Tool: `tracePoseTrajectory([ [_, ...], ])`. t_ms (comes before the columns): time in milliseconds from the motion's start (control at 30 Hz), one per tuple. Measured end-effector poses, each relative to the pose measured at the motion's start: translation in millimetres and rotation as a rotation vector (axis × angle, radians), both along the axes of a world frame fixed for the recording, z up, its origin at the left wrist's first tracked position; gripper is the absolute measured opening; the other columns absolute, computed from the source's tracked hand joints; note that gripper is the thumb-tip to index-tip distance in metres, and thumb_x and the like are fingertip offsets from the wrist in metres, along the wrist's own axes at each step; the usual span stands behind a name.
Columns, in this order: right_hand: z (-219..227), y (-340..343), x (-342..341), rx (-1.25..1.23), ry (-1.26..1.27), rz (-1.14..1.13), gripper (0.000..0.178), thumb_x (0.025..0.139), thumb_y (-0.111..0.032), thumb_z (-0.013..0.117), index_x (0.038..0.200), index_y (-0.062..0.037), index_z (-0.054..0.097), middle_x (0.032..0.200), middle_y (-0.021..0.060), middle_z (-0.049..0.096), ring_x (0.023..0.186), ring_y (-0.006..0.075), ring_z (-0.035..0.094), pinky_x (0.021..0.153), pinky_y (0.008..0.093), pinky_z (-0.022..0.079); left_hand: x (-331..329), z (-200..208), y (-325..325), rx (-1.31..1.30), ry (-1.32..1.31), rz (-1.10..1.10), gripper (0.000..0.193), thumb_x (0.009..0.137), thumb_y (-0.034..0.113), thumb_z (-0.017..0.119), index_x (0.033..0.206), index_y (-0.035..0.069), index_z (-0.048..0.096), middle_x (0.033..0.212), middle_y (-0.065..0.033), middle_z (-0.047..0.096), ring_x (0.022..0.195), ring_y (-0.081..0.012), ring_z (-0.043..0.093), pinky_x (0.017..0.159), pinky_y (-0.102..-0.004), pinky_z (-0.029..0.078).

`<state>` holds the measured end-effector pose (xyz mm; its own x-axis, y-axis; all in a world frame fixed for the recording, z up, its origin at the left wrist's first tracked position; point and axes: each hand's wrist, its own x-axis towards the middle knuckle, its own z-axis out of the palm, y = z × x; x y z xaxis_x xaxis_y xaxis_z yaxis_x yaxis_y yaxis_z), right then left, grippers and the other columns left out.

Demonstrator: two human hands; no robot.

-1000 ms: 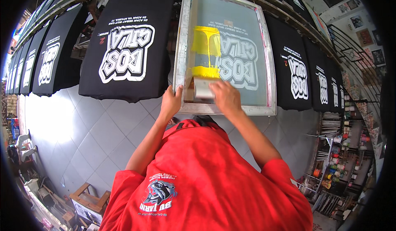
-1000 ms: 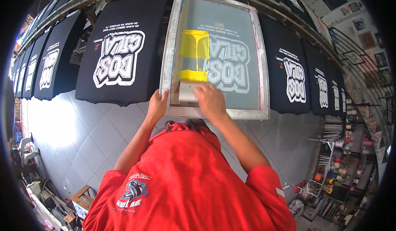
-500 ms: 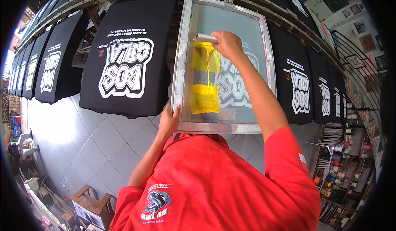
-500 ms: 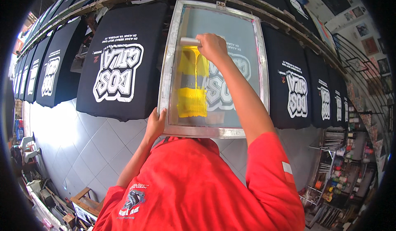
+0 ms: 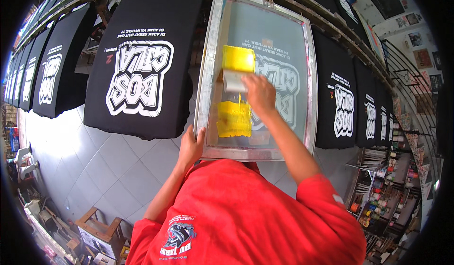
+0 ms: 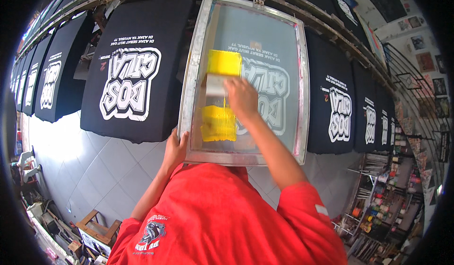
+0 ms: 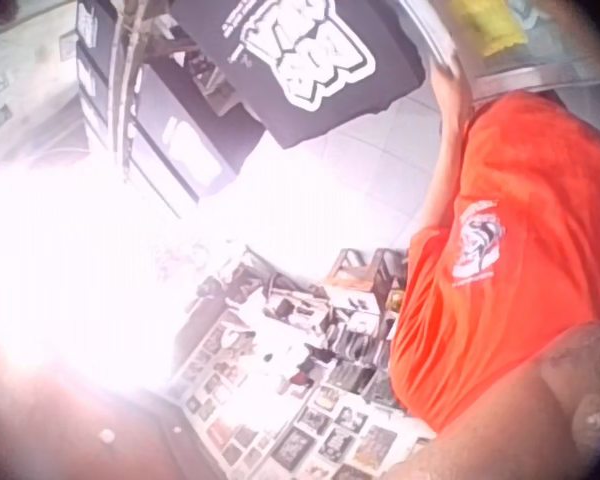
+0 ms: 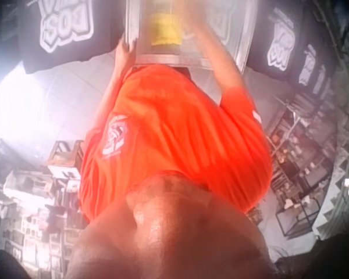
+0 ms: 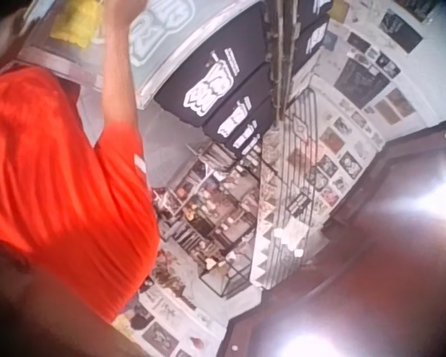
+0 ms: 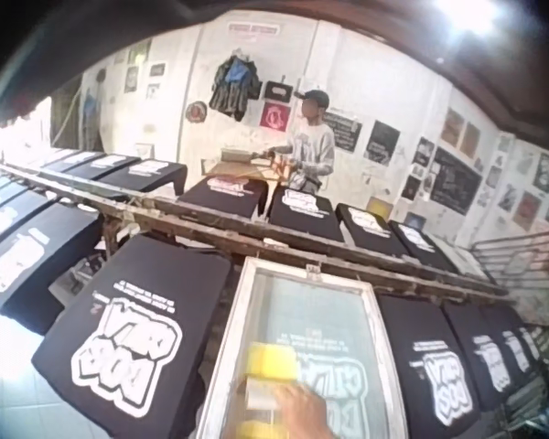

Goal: The person performs screen printing on black shirts using red and yellow ink. They use a squeegee to pull ink across a screen over each shirt, moving down a long production table to repeat the process on multiple shirts.

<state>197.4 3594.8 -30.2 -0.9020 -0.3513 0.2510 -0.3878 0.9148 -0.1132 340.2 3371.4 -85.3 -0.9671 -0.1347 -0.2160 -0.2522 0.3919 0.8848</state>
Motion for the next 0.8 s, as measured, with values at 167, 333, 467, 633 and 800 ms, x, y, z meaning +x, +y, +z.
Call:
tracePoseTrajectory([
  [167, 34, 2, -90, 0.015, -0.069, -0.029, 0.010, 0.077, -0.009, 0.064, 0.086, -0.0089, 0.062, 0.084, 0.0092, 0.066, 0.077, 0.0315, 0.064, 0.065, 0.0435, 0.053, -5, 8, 0, 0.015, -0.023, -0.013, 0.040, 0.095, 0.032, 0.053, 0.092, -0.008, 0.050, 0.074, -0.0305, 0.057, 0.071, -0.0467, 0.057, 0.065, -0.0479, 0.044],
  [333, 60, -12, -13, -0.029, -0.171, -0.041, 0.012, 0.073, -0.007, 0.067, 0.084, -0.0090, 0.062, 0.083, 0.0100, 0.066, 0.076, 0.0324, 0.064, 0.065, 0.0428, 0.052, -1, 0, 0, -0.037, 0.008, 0.011, 0.040, 0.095, 0.032, 0.053, 0.093, -0.008, 0.050, 0.076, -0.0308, 0.059, 0.075, -0.0477, 0.058, 0.066, -0.0484, 0.045],
  [467, 16, -9, 38, -0.089, 0.020, 0.010, 0.017, 0.074, -0.004, 0.065, 0.090, -0.0097, 0.064, 0.089, 0.0055, 0.066, 0.084, 0.0283, 0.064, 0.072, 0.0384, 0.053, -2, -2, 1, -0.006, -0.012, -0.001, 0.041, 0.095, 0.032, 0.053, 0.094, -0.009, 0.051, 0.076, -0.0313, 0.059, 0.076, -0.0481, 0.059, 0.066, -0.0488, 0.045],
  [633, -8, 1, -21, -0.034, 0.100, -0.008, 0.030, 0.069, -0.004, 0.072, 0.098, -0.0124, 0.066, 0.095, 0.0025, 0.067, 0.084, 0.0250, 0.062, 0.073, 0.0377, 0.053, 3, 4, 0, -0.008, -0.018, -0.001, 0.042, 0.095, 0.032, 0.053, 0.093, -0.009, 0.051, 0.076, -0.0319, 0.058, 0.076, -0.0489, 0.058, 0.067, -0.0495, 0.045],
  [800, 51, -6, -99, 0.072, -0.211, -0.123, 0.020, 0.074, -0.012, 0.067, 0.093, -0.0133, 0.066, 0.085, 0.0080, 0.068, 0.085, 0.0298, 0.065, 0.071, 0.0428, 0.053, -1, 5, 1, -0.039, 0.012, -0.007, 0.043, 0.095, 0.033, 0.053, 0.091, -0.009, 0.051, 0.077, -0.0327, 0.058, 0.078, -0.0500, 0.058, 0.068, -0.0496, 0.045],
])
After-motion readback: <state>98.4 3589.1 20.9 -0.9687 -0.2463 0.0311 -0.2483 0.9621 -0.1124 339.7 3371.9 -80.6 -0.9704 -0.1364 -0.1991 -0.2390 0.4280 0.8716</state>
